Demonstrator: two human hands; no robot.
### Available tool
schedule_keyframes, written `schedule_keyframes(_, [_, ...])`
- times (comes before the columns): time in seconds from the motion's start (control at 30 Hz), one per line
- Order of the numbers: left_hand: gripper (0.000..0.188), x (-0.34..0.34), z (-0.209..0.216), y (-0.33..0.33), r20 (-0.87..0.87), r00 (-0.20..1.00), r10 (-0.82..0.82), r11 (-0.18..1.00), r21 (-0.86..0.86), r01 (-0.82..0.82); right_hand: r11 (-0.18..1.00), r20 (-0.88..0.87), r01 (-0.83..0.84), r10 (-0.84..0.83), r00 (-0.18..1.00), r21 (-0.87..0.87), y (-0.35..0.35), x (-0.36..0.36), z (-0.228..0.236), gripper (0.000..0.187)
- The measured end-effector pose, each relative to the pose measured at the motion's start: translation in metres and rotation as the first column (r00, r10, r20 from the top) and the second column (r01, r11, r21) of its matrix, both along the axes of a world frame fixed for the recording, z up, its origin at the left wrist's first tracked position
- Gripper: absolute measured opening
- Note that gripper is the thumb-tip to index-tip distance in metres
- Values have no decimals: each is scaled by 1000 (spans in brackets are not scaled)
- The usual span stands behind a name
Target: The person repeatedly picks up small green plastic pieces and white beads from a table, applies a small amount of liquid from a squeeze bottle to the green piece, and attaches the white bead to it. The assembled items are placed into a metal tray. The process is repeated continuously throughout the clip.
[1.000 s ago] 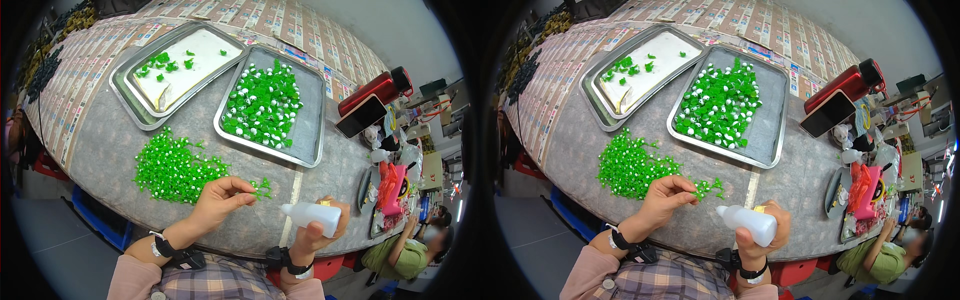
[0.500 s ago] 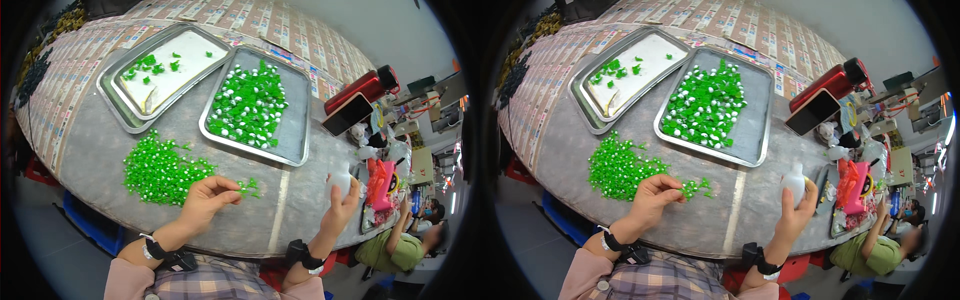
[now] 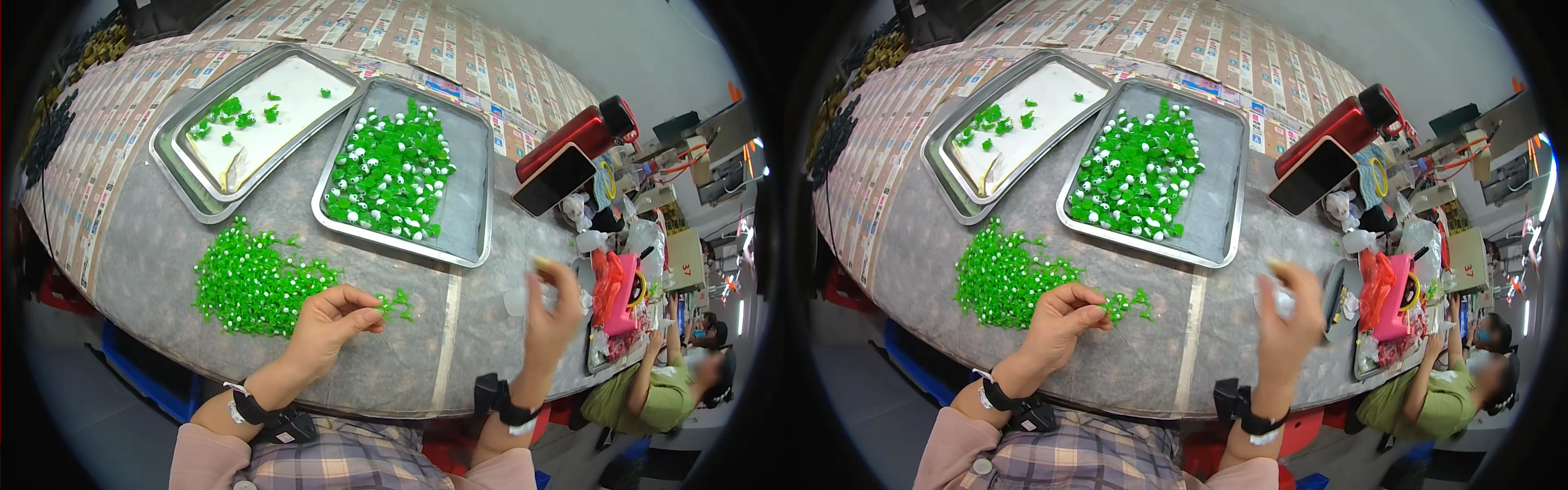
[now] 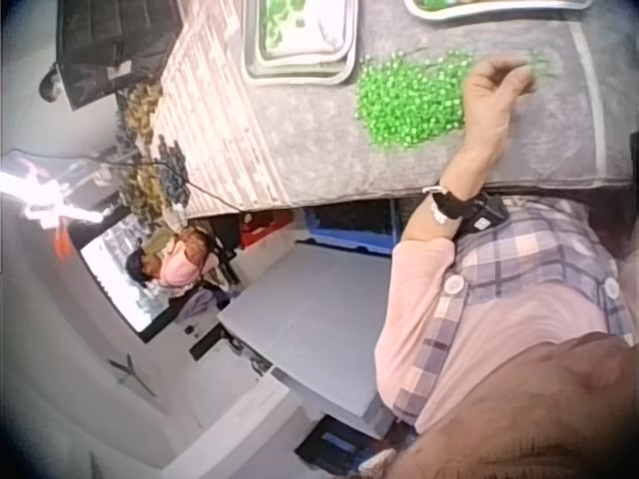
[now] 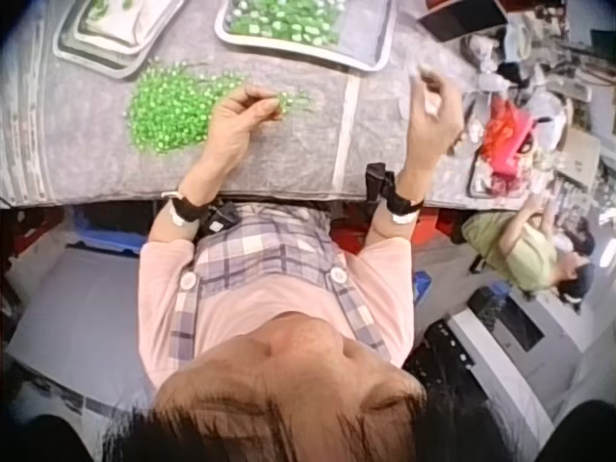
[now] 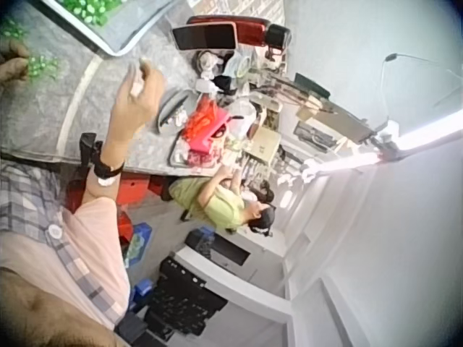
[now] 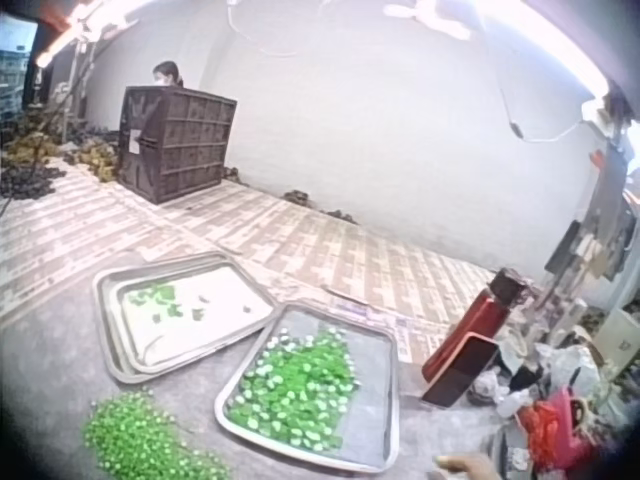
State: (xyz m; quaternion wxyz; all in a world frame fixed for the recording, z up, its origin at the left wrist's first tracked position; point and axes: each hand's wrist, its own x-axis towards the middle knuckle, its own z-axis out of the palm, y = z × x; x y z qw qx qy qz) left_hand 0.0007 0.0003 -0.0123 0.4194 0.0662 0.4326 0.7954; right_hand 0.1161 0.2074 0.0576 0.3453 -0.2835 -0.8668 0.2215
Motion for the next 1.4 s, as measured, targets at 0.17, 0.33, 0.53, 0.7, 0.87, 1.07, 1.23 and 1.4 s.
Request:
schedule_keyframes(0.17, [8, -1, 0, 2, -28, 999, -18, 1000, -16, 18, 933, 240, -358, 357, 903, -42, 21, -75, -44, 21])
schedule_keyframes(0.33, [8, -1, 1, 1, -29, 999, -24, 1000, -9, 23, 926, 235, -360, 377, 896, -113, 16, -85, -50, 20])
schedule_keyframes(0.53, [9, -2, 3, -2, 46, 999, -16, 1000, 26, 15, 623, -144, -465, 494, 857, -629, -32, -37, -21, 20])
schedule_keyframes(0.7, [10, 0, 3, 1, 15, 999, -52, 998, 19, 51, 222, -387, -476, 348, 854, -851, -65, -22, -44, 19])
schedule_keyframes(0.87, [11, 0, 1, 2, 10, 998, -55, 998, 23, 55, 193, -462, -514, 259, 848, -836, -75, -23, -49, 19])
schedule_keyframes(1.07, [10, 2, 0, 2, -24, 998, -62, 998, -5, 62, 264, -430, -509, 305, 850, -819, -75, -21, -50, 19])
schedule_keyframes(1.23, [9, 5, 3, 2, -268, 962, -62, 991, -129, 28, 310, -336, -445, 346, 876, -840, -74, -19, -46, 19])
schedule_keyframes(1.4, [9, 3, 9, 0, -763, 640, -93, 969, -217, -119, 154, -351, -411, 312, 883, -898, -72, -17, -42, 23])
